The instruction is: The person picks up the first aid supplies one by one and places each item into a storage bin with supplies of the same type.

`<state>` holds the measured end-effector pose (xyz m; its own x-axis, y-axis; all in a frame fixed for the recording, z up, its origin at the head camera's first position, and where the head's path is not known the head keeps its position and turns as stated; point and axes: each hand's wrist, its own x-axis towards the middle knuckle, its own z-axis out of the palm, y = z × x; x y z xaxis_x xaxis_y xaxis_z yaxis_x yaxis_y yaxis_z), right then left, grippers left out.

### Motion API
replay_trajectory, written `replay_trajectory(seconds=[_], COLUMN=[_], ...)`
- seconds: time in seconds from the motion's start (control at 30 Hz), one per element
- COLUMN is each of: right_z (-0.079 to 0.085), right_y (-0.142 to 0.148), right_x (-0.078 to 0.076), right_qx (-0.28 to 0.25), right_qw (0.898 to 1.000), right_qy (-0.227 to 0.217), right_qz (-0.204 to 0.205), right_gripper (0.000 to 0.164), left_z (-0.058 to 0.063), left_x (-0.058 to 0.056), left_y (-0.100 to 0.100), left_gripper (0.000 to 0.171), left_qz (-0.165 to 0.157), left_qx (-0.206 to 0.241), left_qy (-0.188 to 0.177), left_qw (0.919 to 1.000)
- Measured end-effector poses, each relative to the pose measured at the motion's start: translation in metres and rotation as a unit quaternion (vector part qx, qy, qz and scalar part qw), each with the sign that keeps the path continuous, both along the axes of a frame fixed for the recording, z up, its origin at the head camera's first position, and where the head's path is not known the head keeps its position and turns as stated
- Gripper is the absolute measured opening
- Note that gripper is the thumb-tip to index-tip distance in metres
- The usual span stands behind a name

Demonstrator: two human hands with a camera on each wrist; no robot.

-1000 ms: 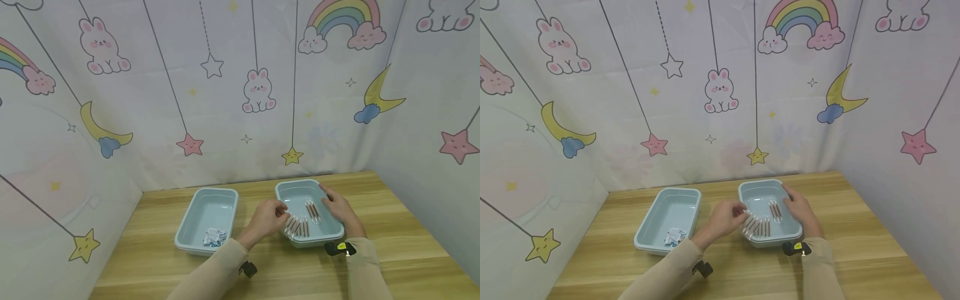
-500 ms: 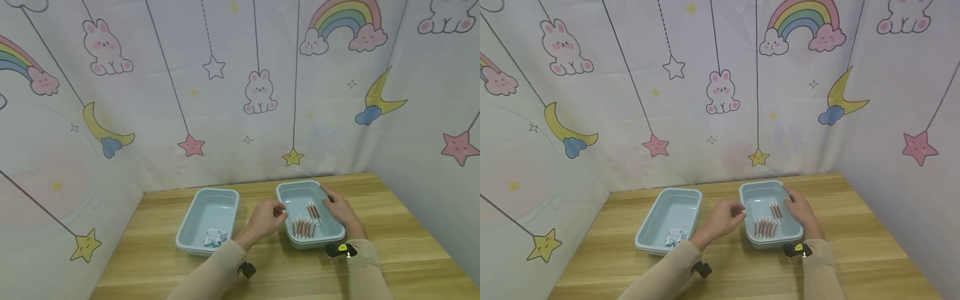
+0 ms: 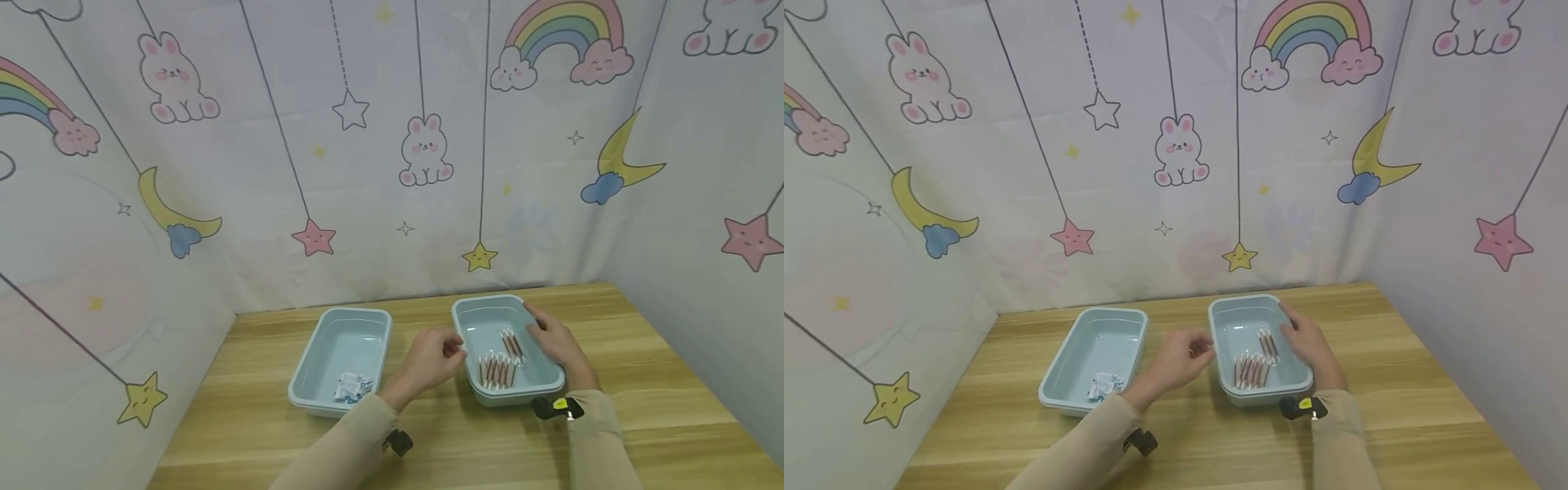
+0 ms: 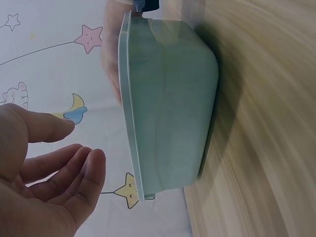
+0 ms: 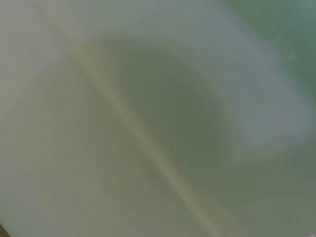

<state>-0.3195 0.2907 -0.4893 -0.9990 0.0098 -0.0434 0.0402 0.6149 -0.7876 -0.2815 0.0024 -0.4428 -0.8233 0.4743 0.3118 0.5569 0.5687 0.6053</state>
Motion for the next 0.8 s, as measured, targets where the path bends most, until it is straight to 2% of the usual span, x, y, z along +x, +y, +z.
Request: replay_trajectory(seconds=[0.23, 0.47, 0.57, 0.8], right_z=[0.002, 0.002, 0.005, 0.023], right_y=[0.002, 0.003, 0.003, -0.002], right_x=[0.002, 0.003, 0.002, 0.003], right_qx=[0.001, -0.019, -0.004, 0.05], right_qw=[1.0, 0.999, 0.999, 0.997], right_qy=[0.004, -0.014, 0.003, 0.054], right_qz=[0.007, 0.027, 0.04, 0.028], right_gripper=[0.056, 0.063, 0.07, 0.076], left_z=[0.002, 0.006, 0.008, 0.015], left_x=[0.0, 0.002, 0.002, 0.001], left_y=[-0.006, -0.014, -0.018, -0.029], left_gripper=[0.02, 0.026, 0.03, 0.036], left_qz=[0.005, -0.001, -0.006, 0.002], left_qx=[-0.013, -0.02, -0.025, -0.036], left_qy=[-0.008, 0.018, 0.03, 0.074], left_qw=[0.9999, 0.9996, 0.9992, 0.9966])
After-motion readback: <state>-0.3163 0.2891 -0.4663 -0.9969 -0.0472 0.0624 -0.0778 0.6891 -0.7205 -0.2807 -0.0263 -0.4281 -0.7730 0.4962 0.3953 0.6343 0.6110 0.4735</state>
